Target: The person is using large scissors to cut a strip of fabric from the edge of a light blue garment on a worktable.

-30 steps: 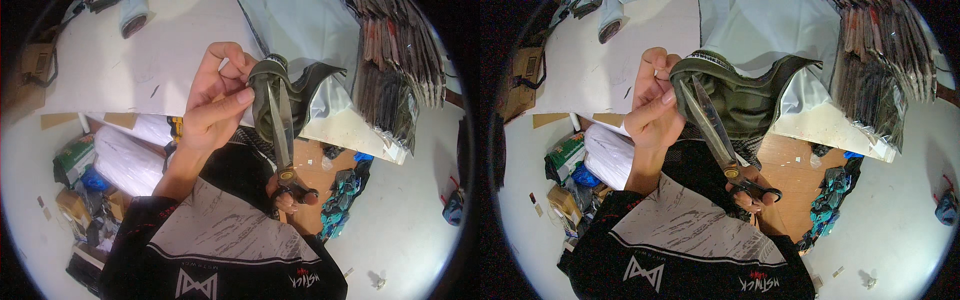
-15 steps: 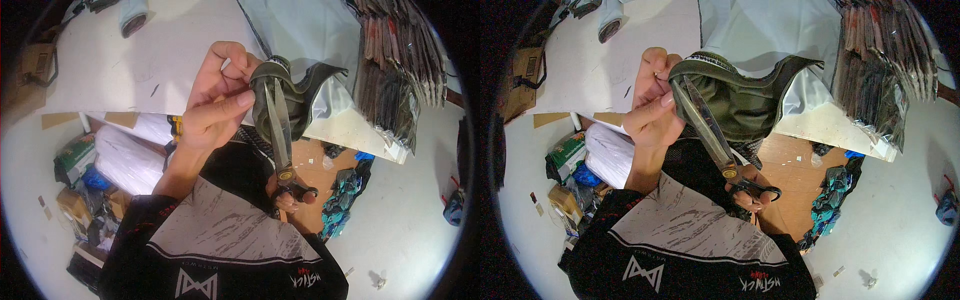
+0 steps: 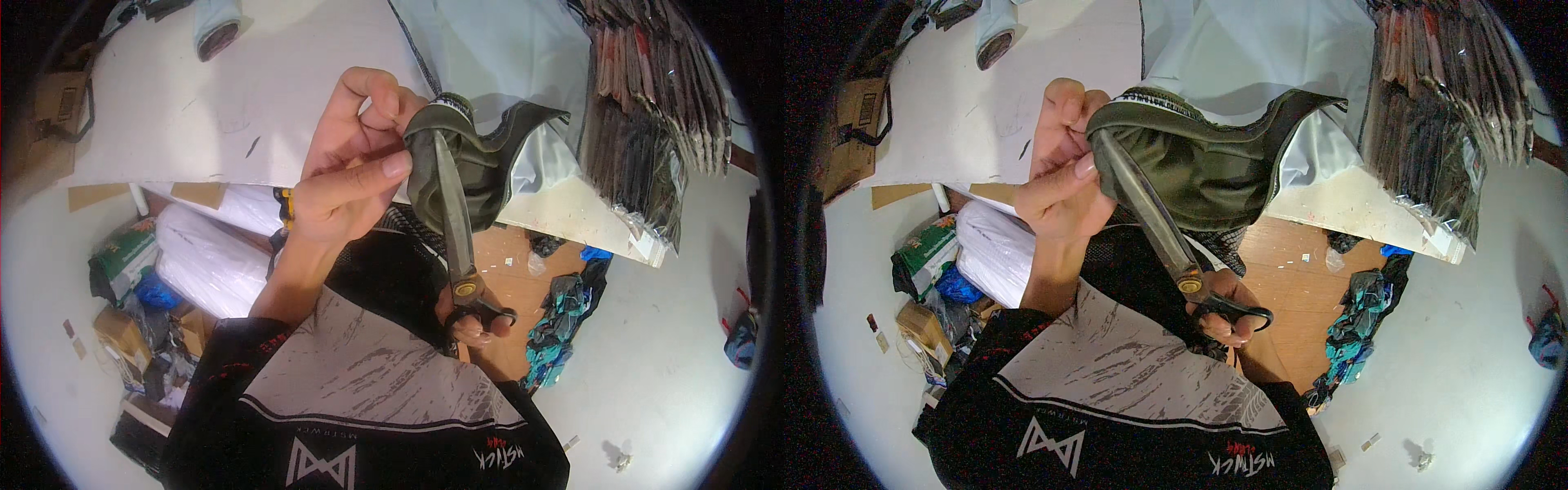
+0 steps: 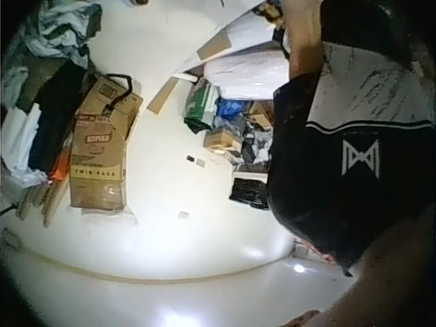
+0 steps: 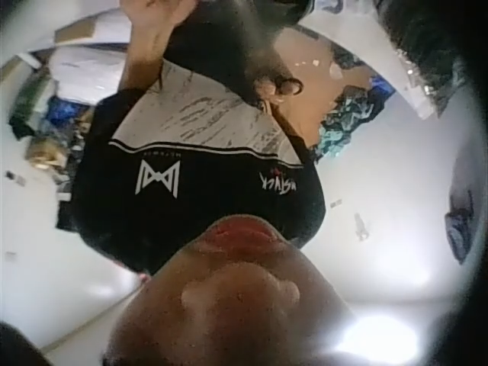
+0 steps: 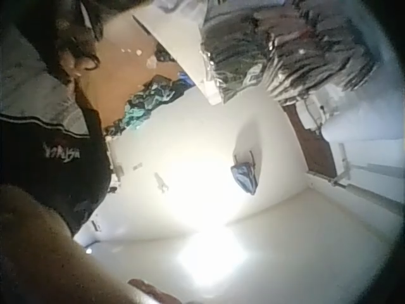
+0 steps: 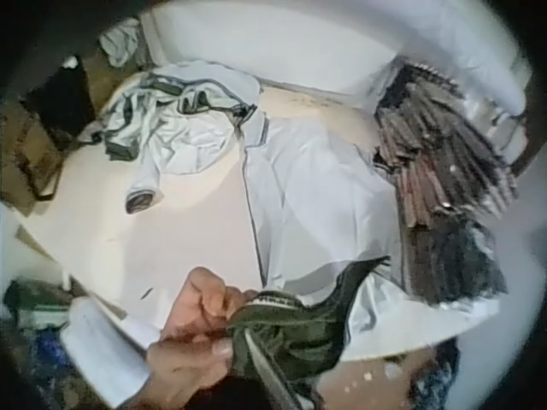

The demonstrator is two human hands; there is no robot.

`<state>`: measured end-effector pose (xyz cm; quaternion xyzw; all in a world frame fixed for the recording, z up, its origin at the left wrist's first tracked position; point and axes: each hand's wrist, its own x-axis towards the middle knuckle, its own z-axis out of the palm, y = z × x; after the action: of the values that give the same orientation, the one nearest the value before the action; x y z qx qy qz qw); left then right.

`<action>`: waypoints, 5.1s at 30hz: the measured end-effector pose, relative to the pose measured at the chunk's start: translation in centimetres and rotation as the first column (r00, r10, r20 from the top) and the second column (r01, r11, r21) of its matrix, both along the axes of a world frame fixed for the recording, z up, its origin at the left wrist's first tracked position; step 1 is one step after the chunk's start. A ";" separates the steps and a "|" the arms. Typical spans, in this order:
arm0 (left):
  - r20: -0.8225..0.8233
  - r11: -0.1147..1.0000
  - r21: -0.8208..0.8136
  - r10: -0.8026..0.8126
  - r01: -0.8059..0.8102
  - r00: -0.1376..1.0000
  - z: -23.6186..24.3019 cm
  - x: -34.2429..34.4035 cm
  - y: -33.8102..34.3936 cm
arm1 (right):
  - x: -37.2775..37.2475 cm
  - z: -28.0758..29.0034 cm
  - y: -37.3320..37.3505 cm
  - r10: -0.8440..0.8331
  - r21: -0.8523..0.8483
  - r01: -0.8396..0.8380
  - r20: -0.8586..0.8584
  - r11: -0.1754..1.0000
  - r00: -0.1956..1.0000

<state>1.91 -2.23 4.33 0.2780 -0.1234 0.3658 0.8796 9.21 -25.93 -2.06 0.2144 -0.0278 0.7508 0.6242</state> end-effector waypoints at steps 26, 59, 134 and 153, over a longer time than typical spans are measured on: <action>-0.573 0.732 0.655 0.643 -0.188 0.508 0.2 -5.3 -0.8 | 1.7 6.3 11.4 0.257 -0.123 0.878 0.967 0.462 0.000; -0.405 0.770 -0.637 -0.306 -0.026 0.862 -2.2 -3.0 -7.0 | 1.4 4.7 7.2 -0.041 0.139 0.986 0.990 0.089 -0.136; -0.432 0.442 0.887 0.896 -0.134 0.098 -4.3 -5.5 -2.5 | 3.5 0.8 4.8 0.318 0.005 1.000 0.948 -0.027 0.003; -0.766 0.965 -0.139 -0.247 0.223 0.593 -2.5 5.9 1.4 | 1.5 3.3 2.5 0.351 -0.055 0.998 0.935 0.008 0.048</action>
<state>7.85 -0.81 1.81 0.3773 0.2380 0.0923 0.8902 10.74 -23.40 1.21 -0.7183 -0.0087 0.2140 0.6620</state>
